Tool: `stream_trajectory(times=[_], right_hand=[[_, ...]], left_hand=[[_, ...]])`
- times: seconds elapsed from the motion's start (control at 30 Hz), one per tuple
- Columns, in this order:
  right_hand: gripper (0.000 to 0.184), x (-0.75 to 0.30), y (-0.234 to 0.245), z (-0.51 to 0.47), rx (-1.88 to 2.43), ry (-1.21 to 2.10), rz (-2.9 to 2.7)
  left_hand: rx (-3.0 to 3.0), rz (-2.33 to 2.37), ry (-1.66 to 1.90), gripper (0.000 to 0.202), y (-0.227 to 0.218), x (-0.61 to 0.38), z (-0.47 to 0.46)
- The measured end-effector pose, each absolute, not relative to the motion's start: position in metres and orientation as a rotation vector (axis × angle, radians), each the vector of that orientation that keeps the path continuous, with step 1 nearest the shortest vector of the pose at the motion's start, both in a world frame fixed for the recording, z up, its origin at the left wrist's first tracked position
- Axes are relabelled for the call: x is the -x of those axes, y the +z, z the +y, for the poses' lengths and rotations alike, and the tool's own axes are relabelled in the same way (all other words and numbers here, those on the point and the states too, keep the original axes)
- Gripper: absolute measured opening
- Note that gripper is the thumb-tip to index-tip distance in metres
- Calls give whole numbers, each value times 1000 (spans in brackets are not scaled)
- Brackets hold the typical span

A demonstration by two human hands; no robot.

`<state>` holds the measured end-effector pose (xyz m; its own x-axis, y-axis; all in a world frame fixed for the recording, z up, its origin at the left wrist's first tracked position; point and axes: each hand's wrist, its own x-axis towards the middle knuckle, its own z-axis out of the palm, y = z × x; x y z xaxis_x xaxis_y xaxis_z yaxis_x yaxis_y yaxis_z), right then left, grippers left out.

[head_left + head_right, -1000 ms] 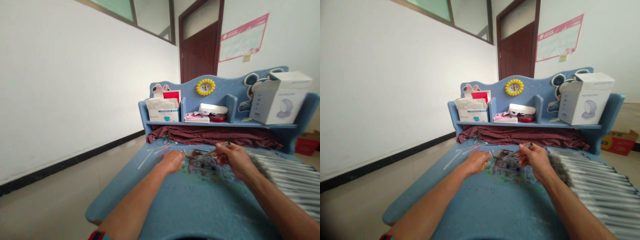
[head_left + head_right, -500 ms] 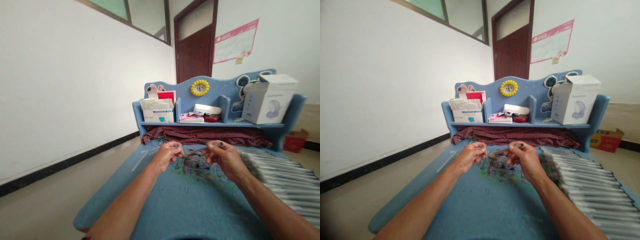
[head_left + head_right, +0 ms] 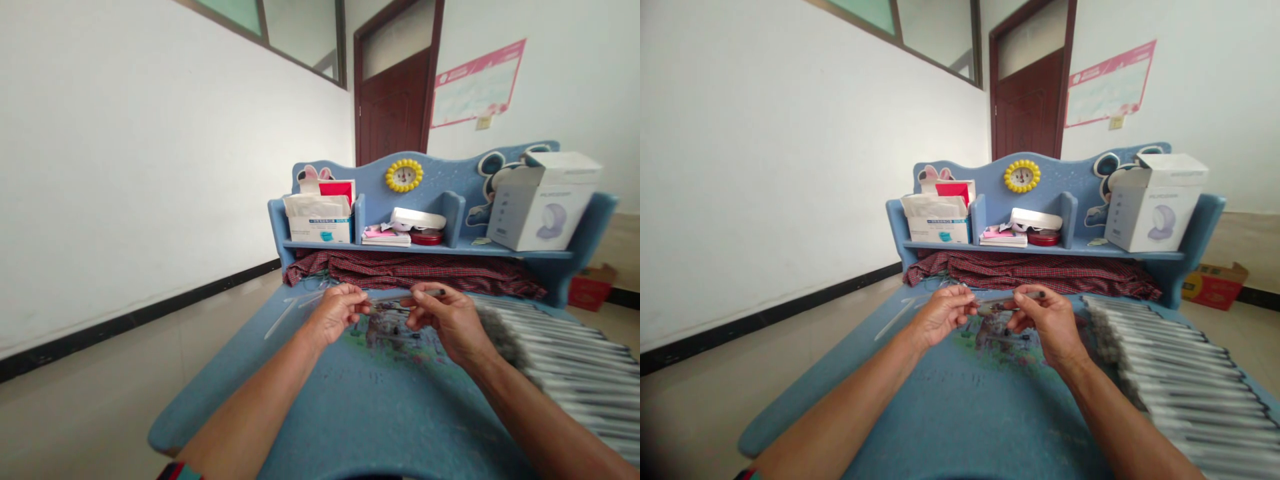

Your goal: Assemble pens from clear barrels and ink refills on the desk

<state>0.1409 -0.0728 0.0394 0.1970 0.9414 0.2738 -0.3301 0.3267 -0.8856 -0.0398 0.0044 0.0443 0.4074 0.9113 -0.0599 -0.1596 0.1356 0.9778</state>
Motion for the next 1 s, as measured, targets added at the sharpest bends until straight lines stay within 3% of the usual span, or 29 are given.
stream_trajectory(times=[0.5,1.0], right_hand=[[29,-143,44,-73,760,990,-921],[30,-142,44,-73,766,989,-936]], left_hand=[[-1035,723,909,12,46,39,4],[-1334,706,735,21,47,40,-2]])
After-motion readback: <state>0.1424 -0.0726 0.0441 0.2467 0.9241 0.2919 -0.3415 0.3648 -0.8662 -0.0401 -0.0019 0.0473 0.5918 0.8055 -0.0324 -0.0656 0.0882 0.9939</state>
